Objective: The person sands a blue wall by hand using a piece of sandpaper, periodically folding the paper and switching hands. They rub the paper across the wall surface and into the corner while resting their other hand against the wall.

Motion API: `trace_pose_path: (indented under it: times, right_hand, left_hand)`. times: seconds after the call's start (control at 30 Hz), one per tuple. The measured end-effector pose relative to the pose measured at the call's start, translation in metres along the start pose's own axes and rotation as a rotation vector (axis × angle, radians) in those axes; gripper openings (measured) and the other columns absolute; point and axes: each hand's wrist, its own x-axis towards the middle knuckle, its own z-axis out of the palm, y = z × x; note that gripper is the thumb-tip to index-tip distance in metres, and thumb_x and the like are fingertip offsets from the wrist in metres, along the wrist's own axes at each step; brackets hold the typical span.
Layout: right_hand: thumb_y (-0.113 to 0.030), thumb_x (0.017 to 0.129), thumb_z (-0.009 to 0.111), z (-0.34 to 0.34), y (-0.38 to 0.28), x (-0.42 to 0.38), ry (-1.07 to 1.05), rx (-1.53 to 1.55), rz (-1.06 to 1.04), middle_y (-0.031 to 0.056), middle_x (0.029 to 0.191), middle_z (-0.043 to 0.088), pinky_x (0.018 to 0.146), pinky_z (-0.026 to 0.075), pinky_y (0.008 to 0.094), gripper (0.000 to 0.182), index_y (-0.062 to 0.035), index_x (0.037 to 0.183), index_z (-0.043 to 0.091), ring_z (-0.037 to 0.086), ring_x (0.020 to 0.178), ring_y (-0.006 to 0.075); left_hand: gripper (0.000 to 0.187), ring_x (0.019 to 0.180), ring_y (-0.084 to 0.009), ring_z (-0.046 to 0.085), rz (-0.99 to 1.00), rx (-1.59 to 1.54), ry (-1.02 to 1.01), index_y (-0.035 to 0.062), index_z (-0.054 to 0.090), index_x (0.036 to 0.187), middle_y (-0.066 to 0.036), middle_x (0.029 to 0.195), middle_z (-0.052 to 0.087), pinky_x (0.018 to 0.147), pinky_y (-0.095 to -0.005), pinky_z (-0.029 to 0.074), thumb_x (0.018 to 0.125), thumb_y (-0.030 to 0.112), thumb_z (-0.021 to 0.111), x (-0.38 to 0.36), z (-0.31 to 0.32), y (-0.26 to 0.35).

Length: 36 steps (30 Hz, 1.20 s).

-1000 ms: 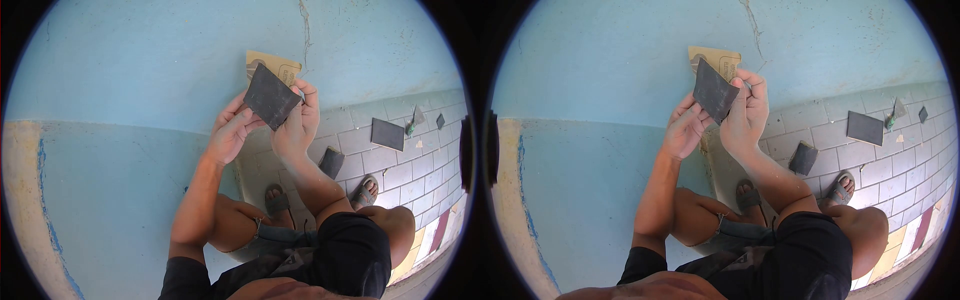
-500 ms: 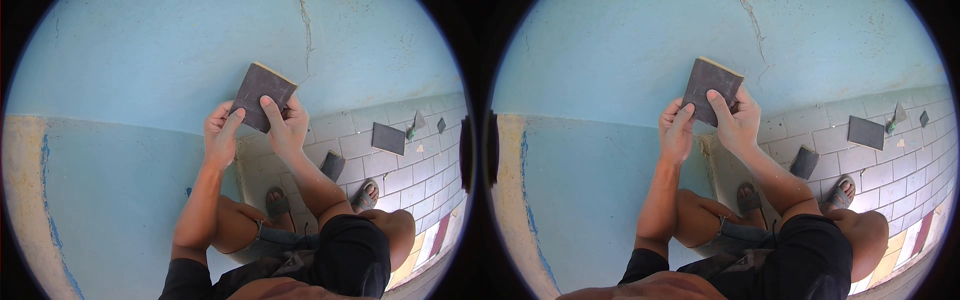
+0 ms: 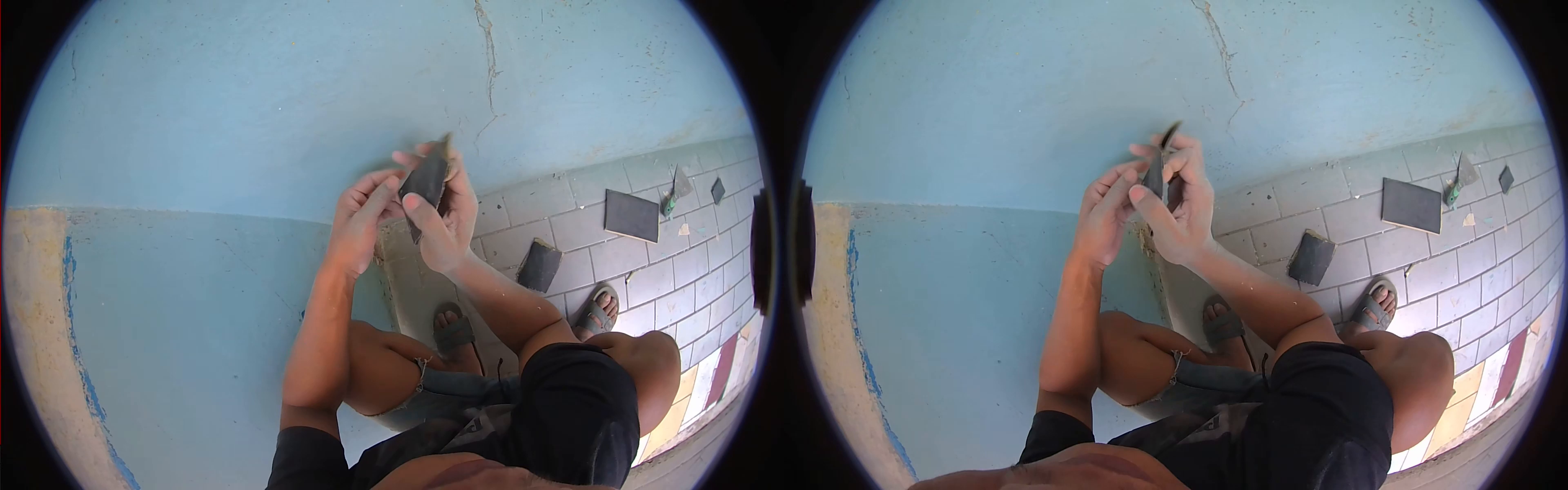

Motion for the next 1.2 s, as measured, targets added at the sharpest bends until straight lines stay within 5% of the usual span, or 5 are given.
trace_pose_path:
  times: [0.17,0.37,0.6,0.87,1.2]
  right_hand:
    - [-0.02,0.086,0.082,-0.046,0.016,0.036,0.396,-0.724,-0.531,0.0259,0.146,0.038,0.098,0.042,0.0392,0.054,-0.0023,0.128,0.055,0.048,0.12,0.0295]
    - [-0.026,0.09,0.076,-0.05,0.006,0.092,0.308,-1.363,-0.958,0.0258,0.149,0.048,0.102,0.038,0.0375,0.034,-0.0077,0.119,0.074,0.042,0.129,0.0338]
    - [-0.024,0.095,0.07,-0.13,0.09,0.017,0.164,-1.555,-0.739,0.013,0.137,0.064,0.109,0.03,0.0404,0.031,-0.0034,0.119,0.072,0.036,0.135,0.0339]
    - [-0.021,0.088,0.074,-0.05,0.008,0.117,0.275,-1.41,-0.935,0.0043,0.14,0.064,0.104,0.025,0.0367,0.032,-0.007,0.117,0.074,0.037,0.135,0.029]
    - [-0.014,0.092,0.07,-0.061,0.02,0.084,0.239,-1.437,-0.755,0.0128,0.142,0.062,0.111,0.027,0.0408,0.033,0.0003,0.122,0.07,0.04,0.135,0.0362]
  left_hand:
    - [0.036,0.086,-0.0086,0.059,0.277,0.297,0.385,0.0015,0.064,0.127,-0.001,0.091,0.067,0.083,-0.028,0.049,0.102,0.027,0.063,0.0,-0.009,0.008]
    - [0.038,0.086,-0.0092,0.06,0.364,0.305,0.426,0.0008,0.064,0.128,-0.001,0.091,0.067,0.083,-0.0279,0.049,0.102,0.028,0.064,-0.003,-0.012,0.007]
    - [0.037,0.084,-0.0094,0.06,0.399,0.335,0.456,0.0023,0.065,0.127,-0.001,0.088,0.067,0.083,-0.028,0.049,0.101,0.029,0.066,-0.001,-0.013,0.005]
    - [0.036,0.083,-0.0091,0.06,0.442,0.382,0.498,0.0018,0.065,0.126,-0.001,0.088,0.067,0.083,-0.0273,0.049,0.1,0.027,0.067,-0.006,-0.009,0.006]
    - [0.034,0.081,-0.0095,0.059,0.534,0.208,0.662,0.0001,0.063,0.126,-0.001,0.085,0.064,0.079,-0.0262,0.049,0.103,0.024,0.062,-0.017,-0.029,0.018]
